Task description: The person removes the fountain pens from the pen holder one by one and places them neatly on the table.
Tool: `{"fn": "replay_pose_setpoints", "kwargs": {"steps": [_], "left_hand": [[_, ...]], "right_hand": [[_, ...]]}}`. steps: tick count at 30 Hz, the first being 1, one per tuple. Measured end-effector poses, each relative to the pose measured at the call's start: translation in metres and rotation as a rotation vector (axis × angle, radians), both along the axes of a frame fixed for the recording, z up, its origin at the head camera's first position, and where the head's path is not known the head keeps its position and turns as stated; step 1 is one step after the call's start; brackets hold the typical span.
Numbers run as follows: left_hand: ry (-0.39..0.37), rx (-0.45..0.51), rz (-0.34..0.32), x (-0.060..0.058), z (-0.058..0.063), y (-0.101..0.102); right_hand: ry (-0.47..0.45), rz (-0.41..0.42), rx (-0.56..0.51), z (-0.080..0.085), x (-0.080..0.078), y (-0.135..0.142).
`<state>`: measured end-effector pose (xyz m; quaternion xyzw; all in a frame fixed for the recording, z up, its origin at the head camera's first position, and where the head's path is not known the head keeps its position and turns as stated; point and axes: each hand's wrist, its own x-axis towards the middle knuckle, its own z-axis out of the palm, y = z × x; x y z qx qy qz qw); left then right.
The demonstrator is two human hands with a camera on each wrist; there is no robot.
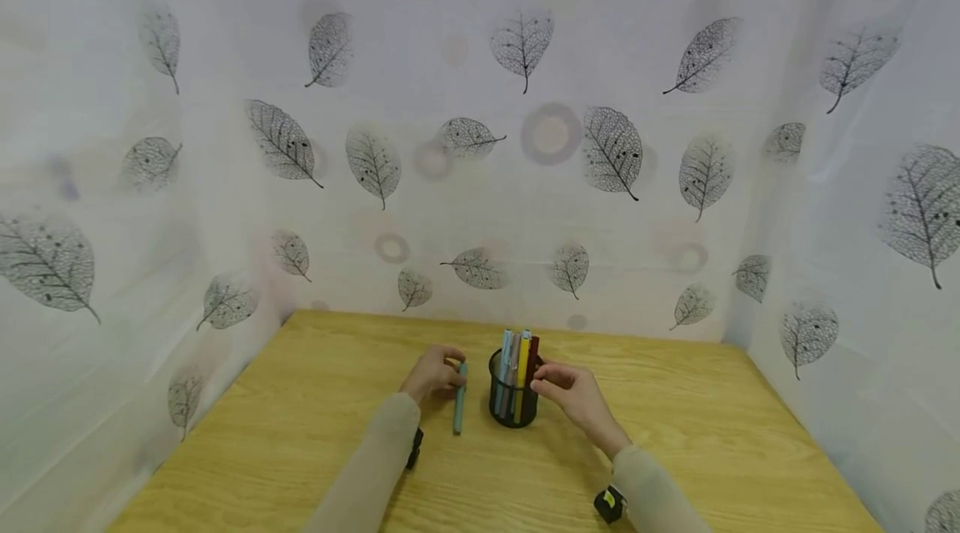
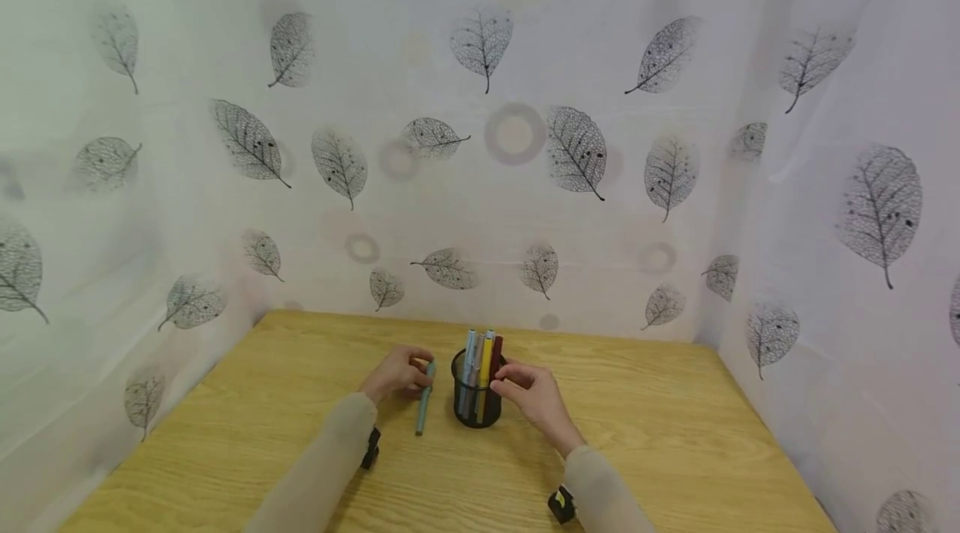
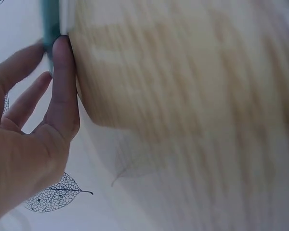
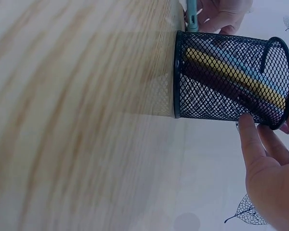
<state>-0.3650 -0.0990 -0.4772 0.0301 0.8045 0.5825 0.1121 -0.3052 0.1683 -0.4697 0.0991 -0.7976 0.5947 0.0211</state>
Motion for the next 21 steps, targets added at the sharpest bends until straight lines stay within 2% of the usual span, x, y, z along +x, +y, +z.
{"fn": "replay_pose_setpoints", "kwargs": {"steps": [12, 21], "left_hand": [[-0.025, -0.005, 0.022, -0.0008, -0.0016, 0.0016], [-0.024, -0.004, 0.014, -0.0015, -0.0016, 0.0016]], "right_hand": [[0.0, 0.003, -0.004, -0.0027, 0.0007, 0.0021], [0.012, 0.004, -0.013, -0.0006, 0.0018, 0.0009]]}}
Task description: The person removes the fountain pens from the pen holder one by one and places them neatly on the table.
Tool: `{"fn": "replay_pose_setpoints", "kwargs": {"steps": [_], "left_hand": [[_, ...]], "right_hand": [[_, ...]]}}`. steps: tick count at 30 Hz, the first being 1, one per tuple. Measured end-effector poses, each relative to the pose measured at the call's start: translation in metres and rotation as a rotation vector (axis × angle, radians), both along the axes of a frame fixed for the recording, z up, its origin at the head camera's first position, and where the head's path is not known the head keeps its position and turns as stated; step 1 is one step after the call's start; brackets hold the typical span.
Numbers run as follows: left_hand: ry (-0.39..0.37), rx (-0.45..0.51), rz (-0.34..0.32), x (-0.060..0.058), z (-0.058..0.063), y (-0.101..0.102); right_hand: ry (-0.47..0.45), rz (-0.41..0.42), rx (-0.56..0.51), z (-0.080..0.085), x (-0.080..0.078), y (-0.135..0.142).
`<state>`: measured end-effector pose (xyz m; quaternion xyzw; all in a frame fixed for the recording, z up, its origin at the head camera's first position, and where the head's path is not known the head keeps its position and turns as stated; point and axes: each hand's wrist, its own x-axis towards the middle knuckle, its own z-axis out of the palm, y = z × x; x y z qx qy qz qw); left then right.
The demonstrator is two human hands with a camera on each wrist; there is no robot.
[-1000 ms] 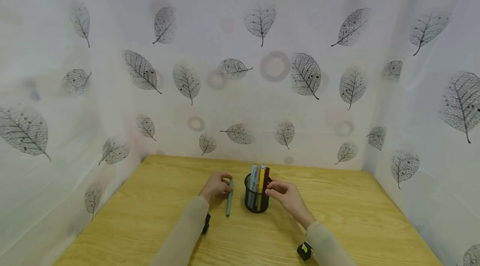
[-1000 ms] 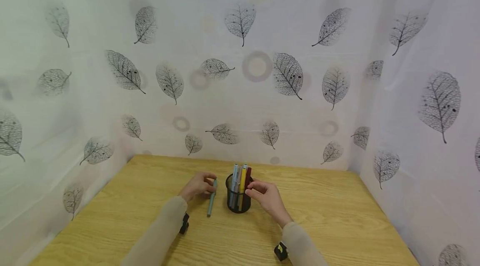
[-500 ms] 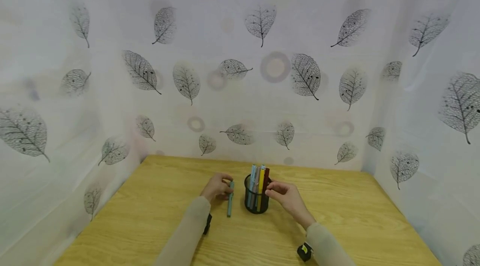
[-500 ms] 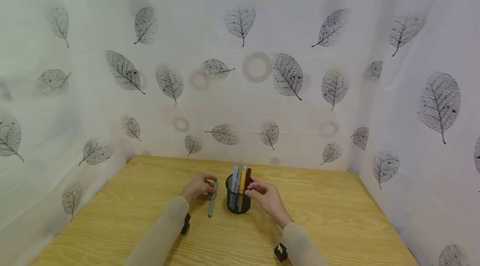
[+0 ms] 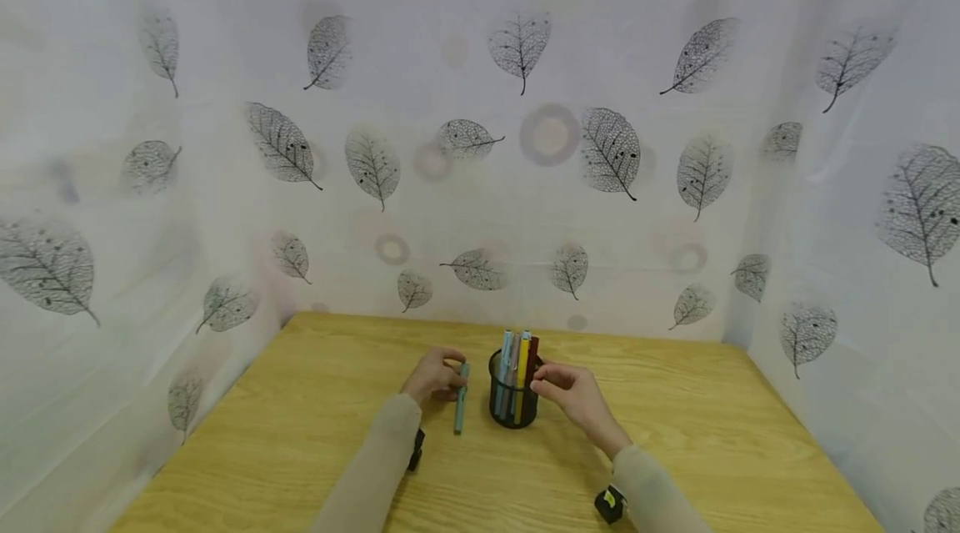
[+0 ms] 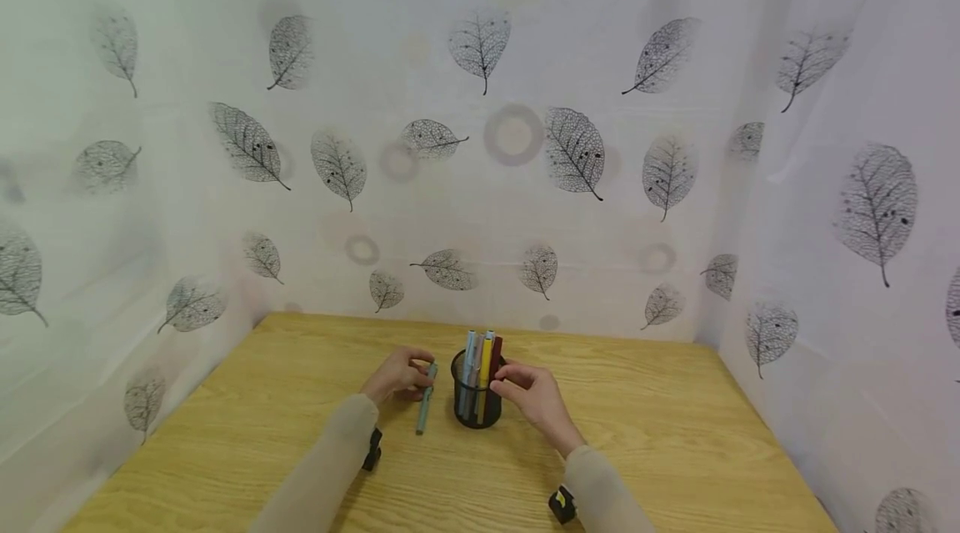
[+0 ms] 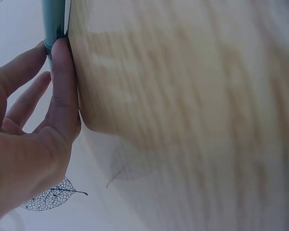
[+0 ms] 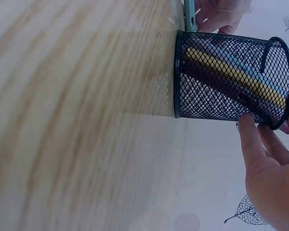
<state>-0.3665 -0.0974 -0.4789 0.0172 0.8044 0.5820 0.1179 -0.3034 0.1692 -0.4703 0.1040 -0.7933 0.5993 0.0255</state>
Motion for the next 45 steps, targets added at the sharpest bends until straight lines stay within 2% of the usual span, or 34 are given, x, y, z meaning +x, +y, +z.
{"fn": "replay_pose_setpoints", "kwargs": {"steps": [14, 21, 27, 38, 45], "left_hand": [[0.012, -0.005, -0.063, 0.0, 0.001, -0.007], [0.146, -0.012, -0.055, -0.002, 0.003, -0.011], [0.222, 0.015, -0.044, -0.001, 0.01, -0.007], [0.268, 0.141, -0.021, 0.008, 0.021, 0.013], [0.308, 0.206, 0.026, 0.02, 0.024, 0.022]], "right_hand": [[-0.006, 0.008, 0.009, -0.002, -0.003, 0.001], [-0.01, 0.006, 0.015, -0.003, -0.002, -0.001], [-0.007, -0.001, 0.01, -0.002, -0.002, -0.001], [-0.004, -0.001, 0.009, 0.001, -0.005, -0.001], [-0.002, 0.024, 0.014, 0.0, -0.003, -0.001]]}}
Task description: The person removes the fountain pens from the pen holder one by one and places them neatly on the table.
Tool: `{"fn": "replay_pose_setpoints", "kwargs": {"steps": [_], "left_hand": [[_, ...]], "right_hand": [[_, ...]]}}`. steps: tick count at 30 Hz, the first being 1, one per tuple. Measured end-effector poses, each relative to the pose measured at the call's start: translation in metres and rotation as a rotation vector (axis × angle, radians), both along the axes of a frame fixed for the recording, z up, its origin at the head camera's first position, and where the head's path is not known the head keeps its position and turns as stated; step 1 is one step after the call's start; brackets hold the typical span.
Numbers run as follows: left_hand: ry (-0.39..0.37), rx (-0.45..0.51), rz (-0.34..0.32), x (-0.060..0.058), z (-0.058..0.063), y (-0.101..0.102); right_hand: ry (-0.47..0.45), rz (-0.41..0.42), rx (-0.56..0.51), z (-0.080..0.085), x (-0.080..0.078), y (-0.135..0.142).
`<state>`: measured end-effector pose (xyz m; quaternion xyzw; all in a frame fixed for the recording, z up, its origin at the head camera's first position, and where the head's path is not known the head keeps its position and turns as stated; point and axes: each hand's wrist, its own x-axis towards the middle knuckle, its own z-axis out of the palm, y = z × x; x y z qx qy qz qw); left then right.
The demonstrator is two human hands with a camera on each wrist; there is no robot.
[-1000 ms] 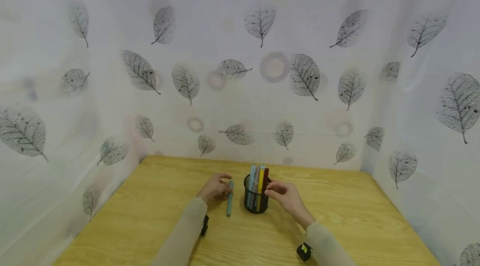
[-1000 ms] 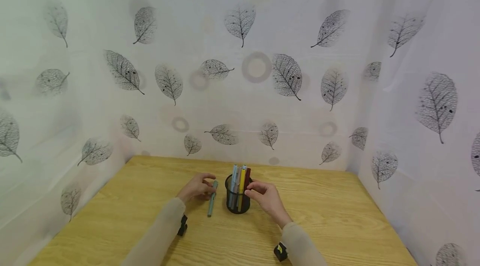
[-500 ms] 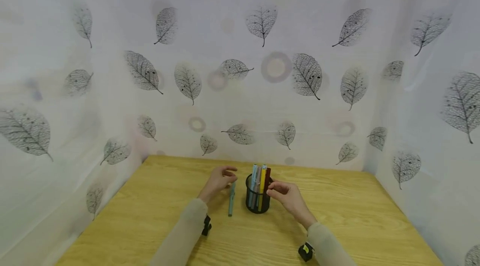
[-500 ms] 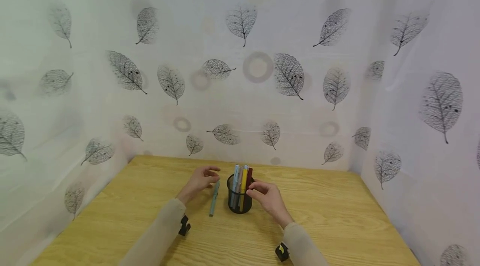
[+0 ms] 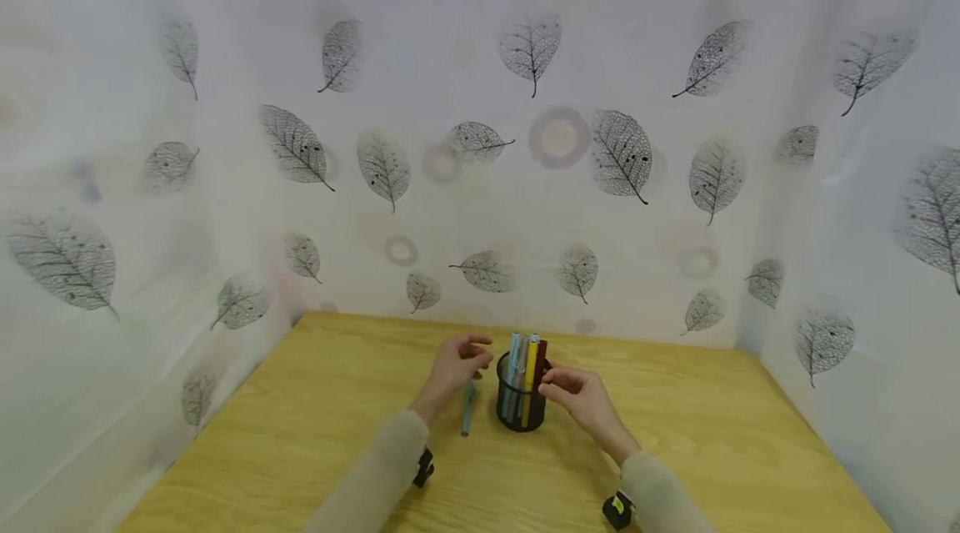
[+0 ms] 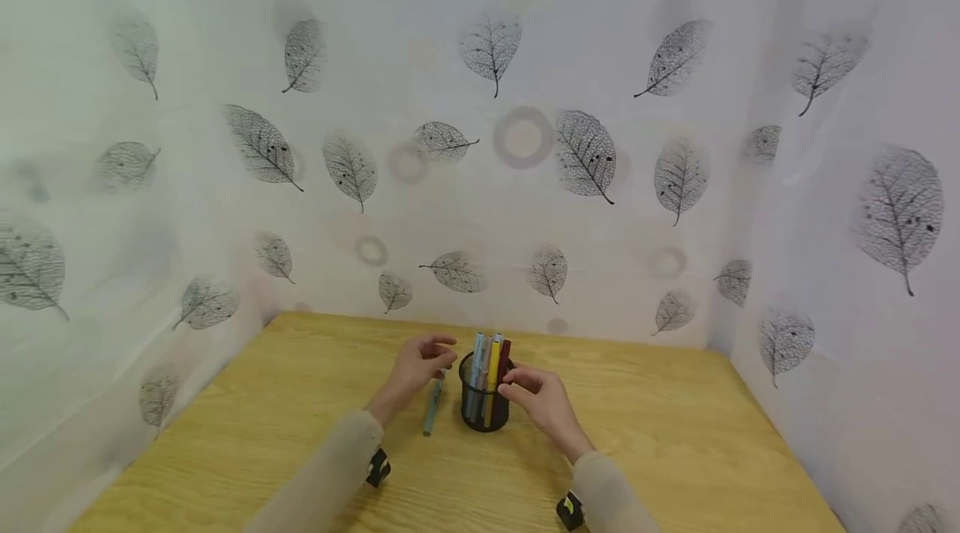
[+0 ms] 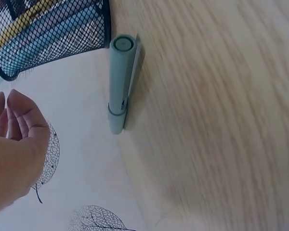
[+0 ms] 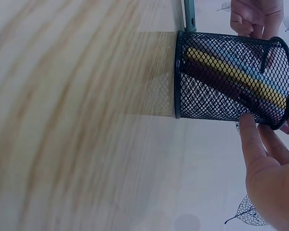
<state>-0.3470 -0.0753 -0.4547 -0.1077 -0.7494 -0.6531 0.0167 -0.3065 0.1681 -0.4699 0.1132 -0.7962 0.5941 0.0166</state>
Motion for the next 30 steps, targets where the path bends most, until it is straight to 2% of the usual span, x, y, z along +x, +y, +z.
{"fn": "replay_pose_setpoints", "kwargs": {"steps": [7, 12, 22, 25, 26, 30], "left_hand": [[0.08, 0.052, 0.035, 0.004, 0.001, 0.01], [0.132, 0.073, 0.045, 0.002, 0.001, 0.017], [0.156, 0.069, 0.017, -0.002, 0.009, 0.025], [0.162, 0.059, -0.008, -0.001, 0.008, 0.026], [0.159, 0.051, -0.015, 0.002, 0.012, 0.026], [0.177, 0.018, -0.019, 0.002, 0.008, 0.025]], "right_hand": [[0.007, -0.011, -0.005, 0.001, 0.002, 0.0], [0.007, -0.002, -0.013, 0.001, 0.001, 0.001], [0.011, -0.006, -0.02, 0.002, 0.001, 0.002], [0.006, -0.009, -0.02, 0.003, 0.001, 0.002], [0.007, -0.01, -0.02, 0.003, 0.001, 0.002], [0.017, 0.003, -0.029, 0.003, 0.004, 0.0]]}}
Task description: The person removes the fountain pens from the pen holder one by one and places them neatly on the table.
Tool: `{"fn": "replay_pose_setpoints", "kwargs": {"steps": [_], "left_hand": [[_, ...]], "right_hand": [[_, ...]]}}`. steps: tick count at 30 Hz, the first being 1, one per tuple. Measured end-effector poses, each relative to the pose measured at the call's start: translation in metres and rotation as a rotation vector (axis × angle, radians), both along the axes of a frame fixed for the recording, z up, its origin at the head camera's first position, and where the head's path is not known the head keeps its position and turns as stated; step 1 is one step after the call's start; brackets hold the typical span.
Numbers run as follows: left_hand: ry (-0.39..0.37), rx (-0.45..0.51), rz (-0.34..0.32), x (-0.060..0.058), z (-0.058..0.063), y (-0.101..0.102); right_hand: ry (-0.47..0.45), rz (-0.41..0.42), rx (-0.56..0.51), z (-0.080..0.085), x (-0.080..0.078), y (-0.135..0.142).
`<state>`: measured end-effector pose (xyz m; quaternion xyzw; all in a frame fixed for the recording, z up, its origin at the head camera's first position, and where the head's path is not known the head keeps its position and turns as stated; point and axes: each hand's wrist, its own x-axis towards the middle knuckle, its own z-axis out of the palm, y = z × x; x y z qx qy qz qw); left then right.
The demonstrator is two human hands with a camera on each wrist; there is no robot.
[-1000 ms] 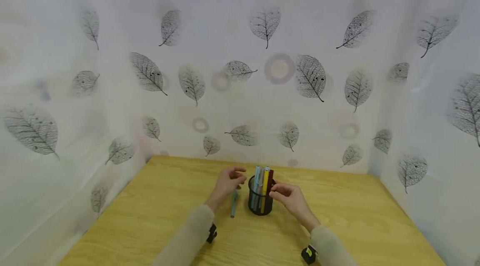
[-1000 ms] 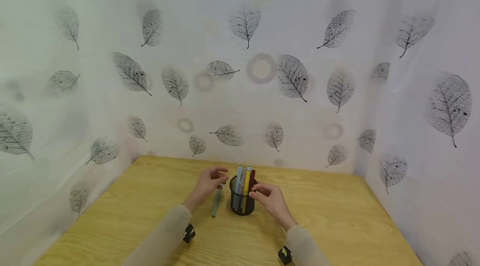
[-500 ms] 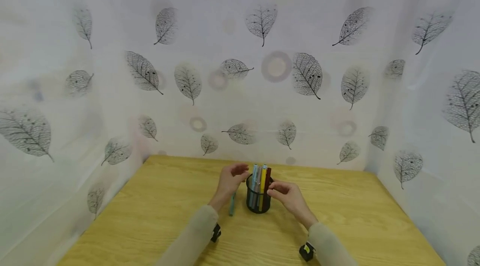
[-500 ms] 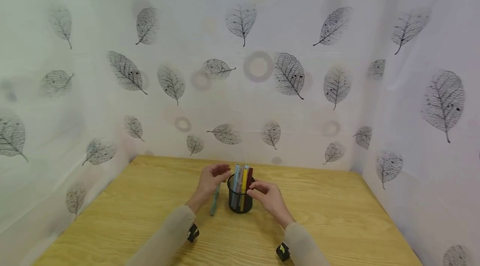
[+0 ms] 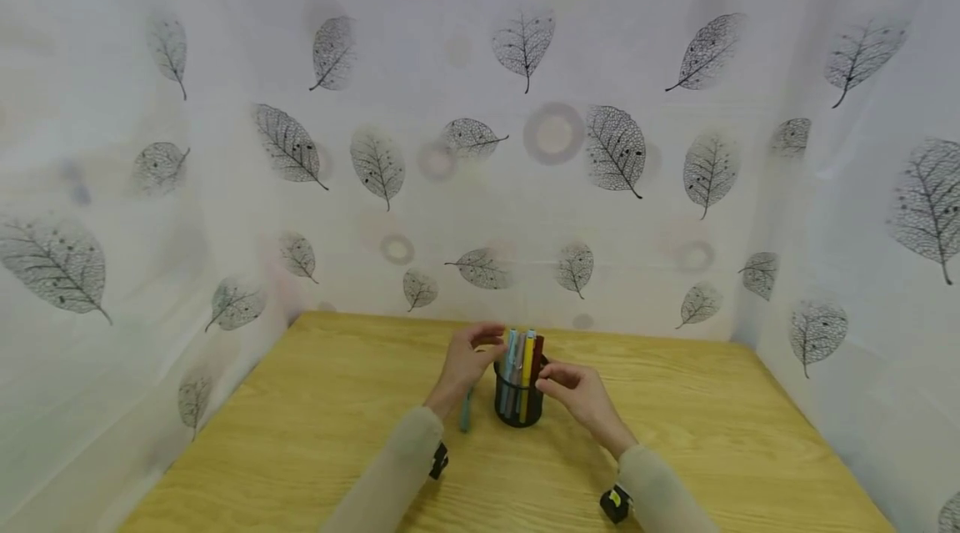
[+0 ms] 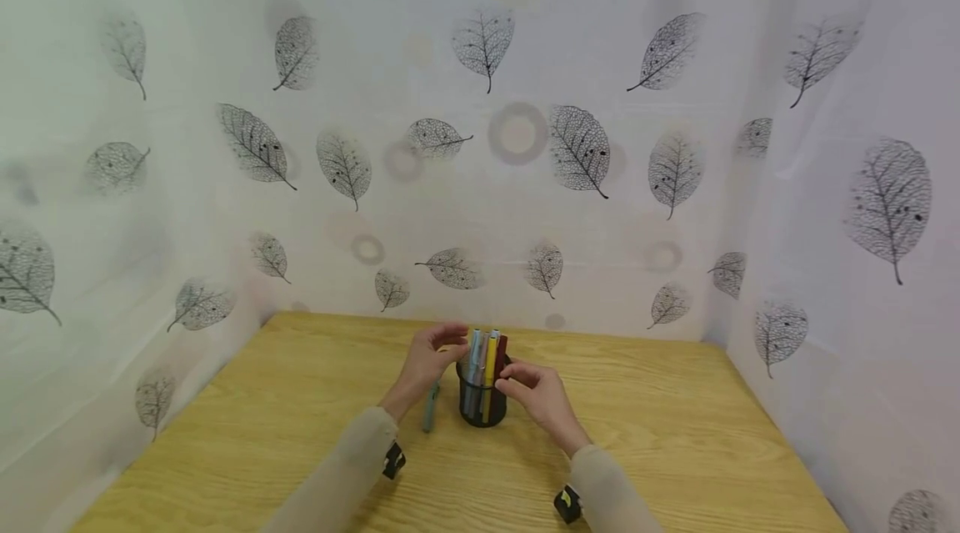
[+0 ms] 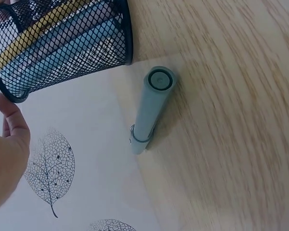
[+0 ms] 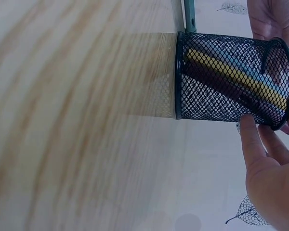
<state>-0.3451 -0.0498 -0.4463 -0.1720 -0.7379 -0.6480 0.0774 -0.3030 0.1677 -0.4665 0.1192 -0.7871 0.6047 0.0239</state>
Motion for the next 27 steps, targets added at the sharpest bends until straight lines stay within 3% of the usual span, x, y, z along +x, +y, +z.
{"fn": "replay_pose_setpoints", "kwargs": {"steps": [3, 12, 27], "left_hand": [[0.013, -0.037, 0.008, -0.003, -0.003, 0.0], [0.042, -0.221, -0.025, -0.002, 0.002, 0.004], [0.03, -0.262, -0.023, -0.003, 0.009, 0.011]], "right_hand": [[-0.002, 0.004, 0.011, -0.001, -0.001, 0.0], [-0.016, -0.001, 0.018, -0.002, -0.002, 0.002], [-0.021, -0.01, 0.017, -0.003, -0.002, 0.002]]}}
